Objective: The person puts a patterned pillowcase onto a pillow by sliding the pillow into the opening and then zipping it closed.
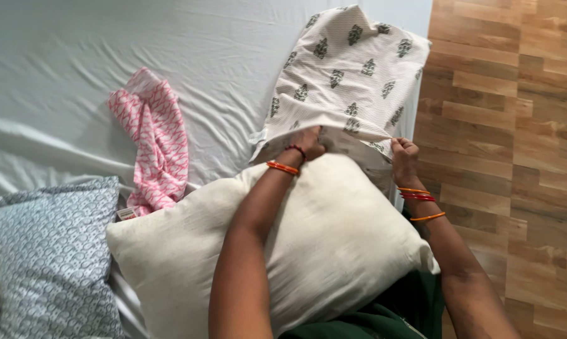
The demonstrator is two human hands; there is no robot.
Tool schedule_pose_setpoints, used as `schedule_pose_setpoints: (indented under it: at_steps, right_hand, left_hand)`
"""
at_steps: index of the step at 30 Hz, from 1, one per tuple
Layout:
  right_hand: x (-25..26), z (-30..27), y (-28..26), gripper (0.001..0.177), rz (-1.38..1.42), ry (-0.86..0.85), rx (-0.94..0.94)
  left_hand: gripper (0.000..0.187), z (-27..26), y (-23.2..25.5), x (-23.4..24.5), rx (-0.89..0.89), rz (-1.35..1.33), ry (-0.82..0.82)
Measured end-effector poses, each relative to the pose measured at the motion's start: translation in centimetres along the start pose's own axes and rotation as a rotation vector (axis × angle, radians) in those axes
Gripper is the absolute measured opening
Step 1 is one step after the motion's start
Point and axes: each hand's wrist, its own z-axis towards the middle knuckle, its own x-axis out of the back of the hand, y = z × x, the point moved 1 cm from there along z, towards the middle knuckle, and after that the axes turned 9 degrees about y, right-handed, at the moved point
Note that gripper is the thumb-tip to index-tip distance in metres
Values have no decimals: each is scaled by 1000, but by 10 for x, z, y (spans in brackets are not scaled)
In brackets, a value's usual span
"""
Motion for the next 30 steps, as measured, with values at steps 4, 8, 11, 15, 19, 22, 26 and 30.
schedule_pose_setpoints:
  at_steps: [4,8,11,15,19,22,26,30]
  right_hand:
    - [14,-14,0,38,-462,-66,293]
    - [12,-39,-18,45,-662,-205,670]
    - [3,-60,-44,50,-738,-216,786]
    - [18,-57,-35,40,-791,-255,532]
    - [38,-54,-3,31,-682,-354,338]
    - [44,-60,6,29,-832,-314,376]
    - [41,-82,16,23,-951,-32,655]
    - [46,-88,41,25,-933,169,699]
  left_hand:
    - [54,16,-50,43,20,-31,285]
    - [43,7,-88,79,258,-12,358]
    - [38,-10,-87,94,314,-29,417]
    - [31,-23,-82,107,331,-53,440]
    - [31,-26,-84,110,369,-58,437]
    - [31,-26,-84,105,352,-39,473]
    - [31,-24,-88,99,293,-84,553]
    - [27,-22,-102,99,273,-106,620]
